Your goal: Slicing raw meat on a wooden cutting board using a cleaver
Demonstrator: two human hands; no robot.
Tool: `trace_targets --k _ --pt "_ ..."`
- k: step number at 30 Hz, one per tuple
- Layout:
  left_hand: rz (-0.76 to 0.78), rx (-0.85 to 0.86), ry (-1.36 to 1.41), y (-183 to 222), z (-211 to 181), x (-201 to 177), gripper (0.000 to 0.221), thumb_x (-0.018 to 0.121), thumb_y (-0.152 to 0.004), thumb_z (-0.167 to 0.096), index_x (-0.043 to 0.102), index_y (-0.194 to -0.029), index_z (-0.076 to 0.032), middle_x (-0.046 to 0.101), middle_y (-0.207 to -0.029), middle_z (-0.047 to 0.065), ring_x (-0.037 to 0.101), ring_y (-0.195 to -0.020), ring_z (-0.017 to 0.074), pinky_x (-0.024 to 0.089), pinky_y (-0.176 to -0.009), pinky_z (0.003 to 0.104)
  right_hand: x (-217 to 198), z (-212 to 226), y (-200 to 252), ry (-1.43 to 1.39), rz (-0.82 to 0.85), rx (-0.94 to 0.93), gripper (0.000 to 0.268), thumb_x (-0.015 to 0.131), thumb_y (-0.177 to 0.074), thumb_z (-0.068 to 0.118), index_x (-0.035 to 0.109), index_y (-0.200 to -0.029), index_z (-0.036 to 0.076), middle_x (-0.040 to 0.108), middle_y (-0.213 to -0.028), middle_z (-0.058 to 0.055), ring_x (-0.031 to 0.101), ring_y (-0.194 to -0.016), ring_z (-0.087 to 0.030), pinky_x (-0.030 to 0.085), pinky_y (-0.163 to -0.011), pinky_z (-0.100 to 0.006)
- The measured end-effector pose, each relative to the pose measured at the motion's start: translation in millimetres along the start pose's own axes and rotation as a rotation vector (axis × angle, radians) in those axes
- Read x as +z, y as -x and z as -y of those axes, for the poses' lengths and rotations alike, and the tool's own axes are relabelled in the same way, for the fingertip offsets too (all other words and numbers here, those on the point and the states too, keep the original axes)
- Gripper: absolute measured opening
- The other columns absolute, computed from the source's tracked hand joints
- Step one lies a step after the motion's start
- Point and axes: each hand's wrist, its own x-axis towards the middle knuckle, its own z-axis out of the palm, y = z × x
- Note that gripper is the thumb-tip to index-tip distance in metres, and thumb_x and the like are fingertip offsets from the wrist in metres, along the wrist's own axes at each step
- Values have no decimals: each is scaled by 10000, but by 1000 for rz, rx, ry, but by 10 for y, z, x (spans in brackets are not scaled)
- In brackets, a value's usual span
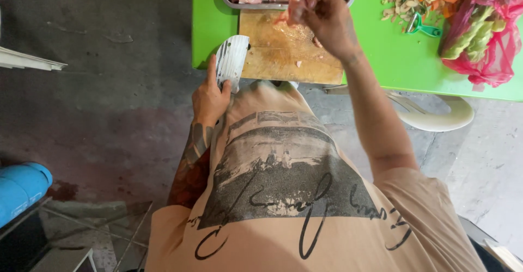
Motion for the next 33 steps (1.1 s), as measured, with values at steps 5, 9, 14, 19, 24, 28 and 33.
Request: trace_targets --k 5,9,14,19,24,28,33 --pt "-31 37 -64 -45 -8 -2 753 573 -1034 -376 191 -1669 -246 731 -1005 257 669 -782 516 485 -636 602 -317 691 -123 479 74 -640 296 706 -1016 -218 501 -1059 -9 605 -953 -170 663 -791 -306 564 -696 -410" --pt "-47 49 -58 -52 13 14 762 602 -1024 -363 204 -1664 -244 728 -1052 280 666 -831 543 484 -665 632 -238 732 -79 915 -47 -780 204 639 -929 -132 659 -1064 20 703 -942 -100 622 -685 -215 443 -500 -323" --pt "-115 109 -42 -42 113 66 739 602 -1062 -361 207 -1668 -206 738 -983 249 661 -685 462 456 -536 549 302 306 247 1219 427 -349 232 603 -1025 -112 700 -988 95 555 -672 -30 456 -555 -159 510 -582 -315" --pt "-137 53 -64 -42 75 118 816 671 -972 -383 258 -1666 -269 734 -1129 292 728 -924 504 564 -814 619 519 -1578 570 890 6 -551 178 761 -778 207 689 -941 199 680 -1074 -23 674 -966 -263 525 -774 -396" --pt "-51 151 -52 -229 -227 140 803 672 -974 -366 266 -1659 -267 729 -1115 312 725 -943 516 556 -817 639 584 -1561 446 695 -199 -397 174 776 -886 235 685 -990 130 648 -1085 -88 660 -963 -329 550 -752 -402" --pt "51 220 -7 -476 -517 184 804 679 -952 -341 265 -1640 -292 723 -1177 291 719 -994 515 565 -853 628 721 -1584 347 745 -230 -402 184 767 -887 324 717 -1029 219 664 -1078 -17 640 -1017 -268 524 -831 -385" --pt "160 217 -99 -583 -672 212 815 652 -950 -375 221 -1637 -287 724 -1192 261 730 -1026 481 576 -862 620 851 -1791 300 757 -318 -324 193 806 -832 310 733 -1005 264 689 -1039 45 622 -1007 -230 516 -812 -386"
